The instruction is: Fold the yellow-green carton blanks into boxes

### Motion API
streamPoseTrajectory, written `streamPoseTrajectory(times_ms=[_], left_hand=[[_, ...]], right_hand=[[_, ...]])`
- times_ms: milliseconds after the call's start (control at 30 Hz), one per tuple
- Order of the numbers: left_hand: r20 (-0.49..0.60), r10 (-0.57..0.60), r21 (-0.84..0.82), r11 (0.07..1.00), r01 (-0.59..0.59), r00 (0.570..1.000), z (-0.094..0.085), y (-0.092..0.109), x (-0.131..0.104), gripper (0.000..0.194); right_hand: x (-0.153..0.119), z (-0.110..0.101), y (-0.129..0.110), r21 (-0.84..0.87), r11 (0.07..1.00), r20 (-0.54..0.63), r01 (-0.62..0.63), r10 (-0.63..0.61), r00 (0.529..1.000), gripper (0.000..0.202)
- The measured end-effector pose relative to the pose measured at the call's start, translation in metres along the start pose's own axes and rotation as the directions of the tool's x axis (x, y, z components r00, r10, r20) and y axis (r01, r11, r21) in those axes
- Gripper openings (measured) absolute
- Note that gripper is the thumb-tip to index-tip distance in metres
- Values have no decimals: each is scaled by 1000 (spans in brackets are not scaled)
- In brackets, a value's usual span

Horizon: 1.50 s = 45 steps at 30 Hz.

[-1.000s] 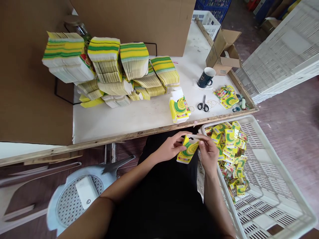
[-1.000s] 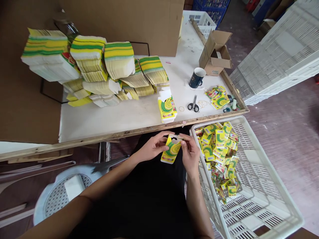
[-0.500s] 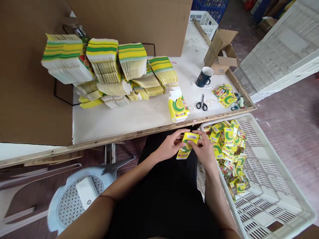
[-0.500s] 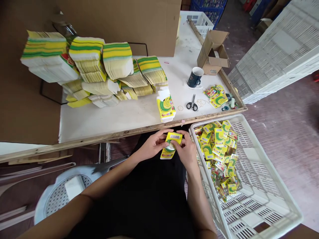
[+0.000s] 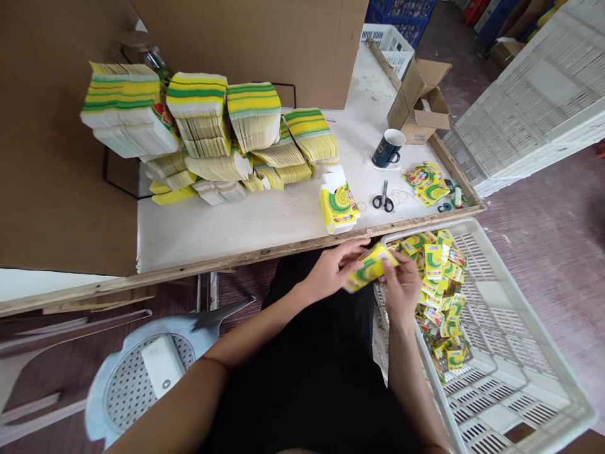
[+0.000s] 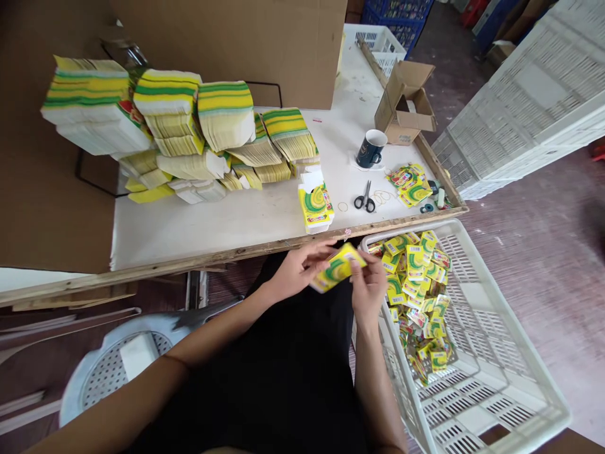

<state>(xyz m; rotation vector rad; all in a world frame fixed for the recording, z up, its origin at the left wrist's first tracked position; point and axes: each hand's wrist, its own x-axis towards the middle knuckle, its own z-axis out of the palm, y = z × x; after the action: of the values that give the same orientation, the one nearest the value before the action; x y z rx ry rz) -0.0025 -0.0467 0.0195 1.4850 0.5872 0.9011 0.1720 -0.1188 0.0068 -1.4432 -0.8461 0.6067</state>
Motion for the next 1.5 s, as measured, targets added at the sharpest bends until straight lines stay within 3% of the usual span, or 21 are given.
streamPoseTrajectory(times_ms=[67, 100, 167, 233, 300, 367, 500, 600, 700, 800, 867, 900, 1000, 1100, 1200, 1400, 1500], left_hand=[[-96, 166, 259, 956, -137, 981, -13, -4, 16, 45], [-122, 223, 384, 909, -161, 967, -21, -7, 25, 47], [-143, 235, 552, 825, -120, 961, -38, -17, 38, 56], [-146, 188, 637, 769, -53, 971, -50, -28, 46, 53], [-144, 169, 659, 752, -33, 975, -56, -35, 47, 41], [-152, 202, 647, 760, -57, 967, -56, -36, 42, 31], [-171, 362, 568, 796, -208, 916, -42, -30, 18, 31], [-15, 464, 503, 769, -394, 886, -26, -24, -4, 26], [96, 518, 401, 761, -510, 850, -14, -17, -18, 27], [-56, 414, 270, 882, -386, 908, -12, -9, -19, 33], [-166, 242, 70, 970, -234, 956, -15, -6, -13, 43], [-164, 155, -61, 984, -167, 974, -17, -6, -9, 48], [-8, -11, -364, 931, 7, 1000, -19, -9, -2, 54], [145, -81, -493, 858, 143, 986, -17, -12, -2, 57], [189, -99, -536, 823, 187, 977, -14, -12, -5, 60], [69, -135, -510, 847, 151, 989, -13, -8, -5, 51], [73, -133, -536, 831, 151, 988, -13, -6, -6, 55]], right_hand=[[6, -7, 7, 133, 991, -230, 31, 0, 973, 31], [8, -10, 10, 198, 980, -285, 33, 25, 958, 30], [9, -15, 15, 301, 952, -234, -52, 126, 964, 33], [4, -13, 19, 332, 918, -62, -218, 252, 966, 36], [-5, -4, 21, 320, 875, 92, -363, 352, 931, 38], [-14, 9, 21, 331, 838, 151, -434, 407, 901, 38], [-16, 28, 11, 358, 814, 174, -457, 423, 889, 43], [-6, 33, 3, 354, 833, 167, -426, 392, 905, 43], [-2, 31, 1, 303, 892, 66, -336, 332, 941, 41], [-7, 28, 2, 259, 926, -27, -275, 292, 956, 47], [-14, 28, 2, 247, 928, 8, -280, 287, 958, 48], [-17, 28, 2, 240, 926, 48, -292, 289, 956, 47], [-25, 32, -1, 236, 911, 158, -338, 307, 938, 42], [-29, 37, -3, 266, 894, 205, -362, 314, 927, 39], [-30, 40, -5, 249, 913, 191, -322, 280, 941, 35], [-31, 39, -7, 149, 961, 205, -231, 198, 958, 35], [-33, 42, -7, 65, 980, 221, -188, 170, 960, 36]])
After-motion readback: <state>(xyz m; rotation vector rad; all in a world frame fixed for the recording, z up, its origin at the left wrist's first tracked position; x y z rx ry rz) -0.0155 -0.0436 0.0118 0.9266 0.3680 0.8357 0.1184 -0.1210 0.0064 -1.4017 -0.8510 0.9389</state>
